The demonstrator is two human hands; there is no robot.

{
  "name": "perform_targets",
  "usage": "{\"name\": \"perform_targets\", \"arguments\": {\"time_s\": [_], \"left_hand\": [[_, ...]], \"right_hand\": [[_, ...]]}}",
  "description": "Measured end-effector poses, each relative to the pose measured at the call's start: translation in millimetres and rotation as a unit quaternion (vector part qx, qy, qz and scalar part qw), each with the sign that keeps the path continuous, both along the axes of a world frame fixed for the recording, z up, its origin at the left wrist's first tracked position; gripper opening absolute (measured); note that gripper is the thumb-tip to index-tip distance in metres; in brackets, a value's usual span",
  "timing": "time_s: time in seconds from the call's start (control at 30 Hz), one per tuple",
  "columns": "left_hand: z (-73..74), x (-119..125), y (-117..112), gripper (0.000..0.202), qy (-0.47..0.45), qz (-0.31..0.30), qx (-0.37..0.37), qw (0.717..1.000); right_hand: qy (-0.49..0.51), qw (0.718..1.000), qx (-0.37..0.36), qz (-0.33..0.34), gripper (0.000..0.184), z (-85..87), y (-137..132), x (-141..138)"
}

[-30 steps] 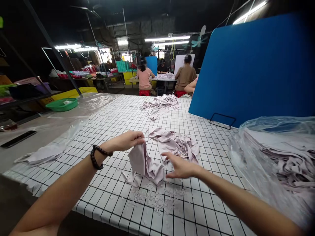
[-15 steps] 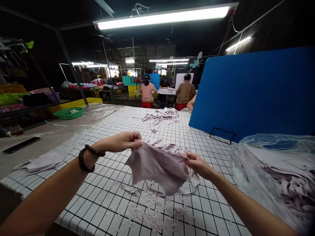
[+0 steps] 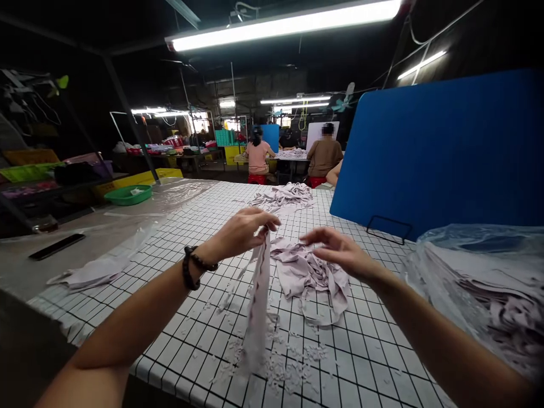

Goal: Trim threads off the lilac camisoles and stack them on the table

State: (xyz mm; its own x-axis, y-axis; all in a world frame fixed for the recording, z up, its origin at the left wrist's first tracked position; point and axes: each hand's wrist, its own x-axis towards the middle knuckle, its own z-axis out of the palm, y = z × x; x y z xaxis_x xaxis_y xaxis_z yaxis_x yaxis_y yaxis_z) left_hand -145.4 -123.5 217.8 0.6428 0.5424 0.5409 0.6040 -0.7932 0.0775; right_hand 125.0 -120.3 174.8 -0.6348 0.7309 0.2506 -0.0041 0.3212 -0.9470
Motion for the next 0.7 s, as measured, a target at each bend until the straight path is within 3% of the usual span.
{"name": "perform_targets", "arguments": {"time_s": [0.03,0.1,0.2,0.27,0.37,0.43,0.5,0.57,0.7], "left_hand": [[1.4,10.1,-2.0,0.03,-0.005,-0.019,0.006,1.0],[3.3,25.5,-5.8,0.03,-0.026,-0.046,-0.002,0.999],[-3.1,32.7,-8.1,0.024,-0.144,-0.06,-0.053,0.986],[-18.5,29.9,-8.5,0.029,-0.3,-0.066,-0.123,0.944],[-58.3,27.1,-14.4,0.055,-0.478,-0.102,-0.292,0.822],[-90.0,31.3,-23.0,0.069,-0.458,-0.124,-0.422,0.773],[-119.1,39.2,-32.7,0.062,-0.397,-0.105,-0.519,0.749],[-141.5,46.8,-40.2,0.045,-0.403,-0.061,-0.556,0.724],[-160.1,47.9,-43.4,0.031,-0.452,-0.01,-0.56,0.694]], "right_hand": [[0.034,0.999,0.007,-0.004,0.04,6.6,7.2,-10.6],[0.052,0.996,-0.02,0.067,0.05,18.0,20.8,-30.0],[0.006,0.982,-0.076,0.175,0.032,31.5,31.4,-48.2],[-0.029,0.98,-0.089,0.176,0.025,37.8,31.3,-52.7],[-0.022,0.99,-0.078,0.111,0.028,43.0,26.7,-53.1],[0.008,0.997,-0.06,0.057,0.031,45.3,23.8,-51.7],[0.034,0.999,-0.039,0.004,0.033,48.5,21.4,-49.6],[0.054,0.997,-0.022,-0.044,0.035,53.8,18.9,-45.5],[0.079,0.986,0.002,-0.144,0.037,68.5,11.2,-27.8]]}}
